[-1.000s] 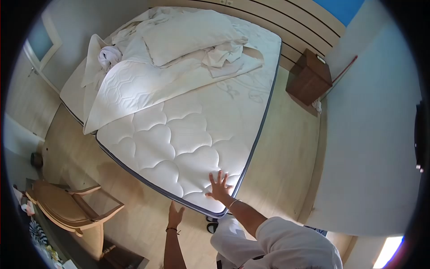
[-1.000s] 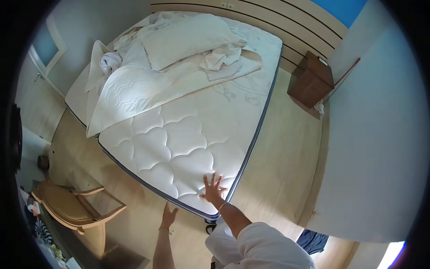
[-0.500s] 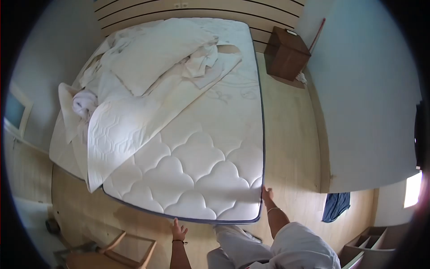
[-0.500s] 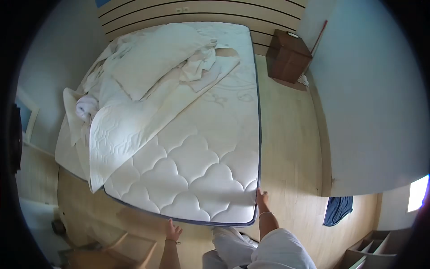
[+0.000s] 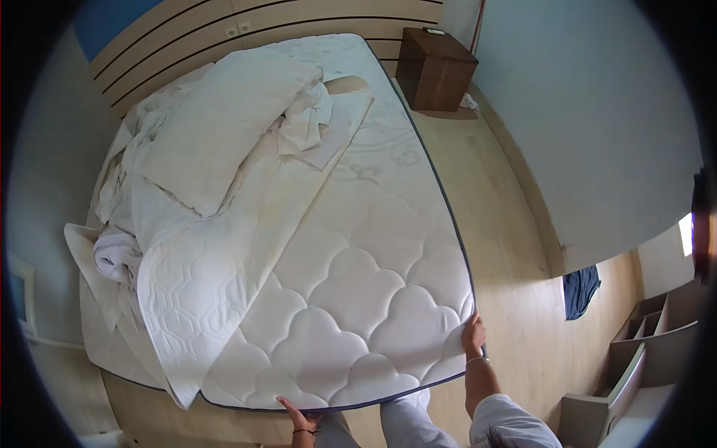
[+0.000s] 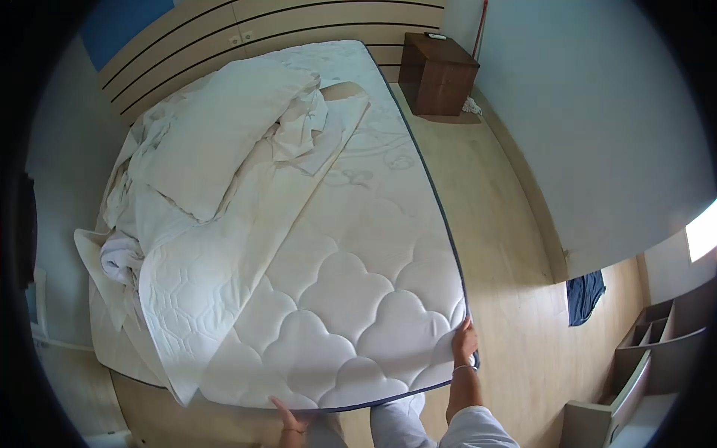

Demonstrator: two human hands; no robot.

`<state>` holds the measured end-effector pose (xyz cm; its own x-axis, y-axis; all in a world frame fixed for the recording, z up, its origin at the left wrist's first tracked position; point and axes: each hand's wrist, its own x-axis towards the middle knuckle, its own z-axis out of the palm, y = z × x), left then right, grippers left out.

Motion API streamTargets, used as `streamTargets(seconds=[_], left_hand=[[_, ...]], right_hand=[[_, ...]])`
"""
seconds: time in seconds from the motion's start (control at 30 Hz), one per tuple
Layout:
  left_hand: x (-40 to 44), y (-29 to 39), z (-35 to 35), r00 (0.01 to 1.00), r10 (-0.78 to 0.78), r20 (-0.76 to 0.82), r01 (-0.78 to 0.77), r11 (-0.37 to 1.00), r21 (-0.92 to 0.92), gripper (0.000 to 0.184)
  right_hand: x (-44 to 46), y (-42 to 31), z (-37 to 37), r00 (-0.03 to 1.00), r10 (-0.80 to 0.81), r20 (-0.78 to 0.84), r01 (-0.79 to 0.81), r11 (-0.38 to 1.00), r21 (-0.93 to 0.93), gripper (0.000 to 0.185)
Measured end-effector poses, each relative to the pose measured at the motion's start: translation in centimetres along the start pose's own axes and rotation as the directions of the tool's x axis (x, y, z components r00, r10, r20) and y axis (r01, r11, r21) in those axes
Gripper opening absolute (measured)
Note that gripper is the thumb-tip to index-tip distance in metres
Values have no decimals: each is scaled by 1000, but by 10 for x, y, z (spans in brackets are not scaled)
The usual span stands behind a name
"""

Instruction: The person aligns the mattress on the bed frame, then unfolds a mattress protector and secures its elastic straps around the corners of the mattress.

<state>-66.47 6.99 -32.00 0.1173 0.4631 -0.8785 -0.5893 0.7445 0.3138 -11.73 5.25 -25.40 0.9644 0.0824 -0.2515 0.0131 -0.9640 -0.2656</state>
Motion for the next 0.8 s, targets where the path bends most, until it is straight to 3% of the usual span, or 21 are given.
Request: streamTargets(seconds=[0.03,0.1,0.13,0.17,0.23,0.47,0.53,0.63,0.7,0.77,0.8], left_hand=[[-1,11,2,1000,-2,3,2,1000,13,106],[-16,28,16,974,81,-213,-42,983,180,105],[-22,33,25,965,122,-233,-77,978,193,101],[-13,40,17,966,117,-231,-71,978,198,101],[3,43,1,982,76,-173,-71,997,39,97],[14,57,-25,977,-104,-189,137,975,175,98],[11,60,-30,981,-147,-124,168,969,183,101],[11,67,-40,971,-237,-41,240,957,163,104],[2,76,-43,958,-288,-14,288,951,116,105],[-12,97,-49,914,-376,-149,404,872,277,103],[-14,115,-60,861,-492,-128,508,822,257,85]], right_hand=[[-4,-1,4,999,2,-34,-2,1000,-25,66],[-10,-3,1,1000,4,2,-4,1000,-15,66],[-15,-8,-3,1000,21,4,-21,1000,-19,67],[-23,-13,-8,1000,14,11,-14,1000,5,68],[-28,-11,-3,998,51,-21,-51,999,-13,69],[-49,-19,0,997,75,7,-75,997,-20,66],[-40,-9,17,996,-76,-38,67,976,-206,57],[-70,-19,20,979,-129,-157,85,962,-260,54],[-81,-21,16,983,-154,-104,126,965,-231,53],[-70,-3,27,951,-235,200,297,870,-393,63],[-91,-16,21,951,-252,182,299,901,-316,65]])
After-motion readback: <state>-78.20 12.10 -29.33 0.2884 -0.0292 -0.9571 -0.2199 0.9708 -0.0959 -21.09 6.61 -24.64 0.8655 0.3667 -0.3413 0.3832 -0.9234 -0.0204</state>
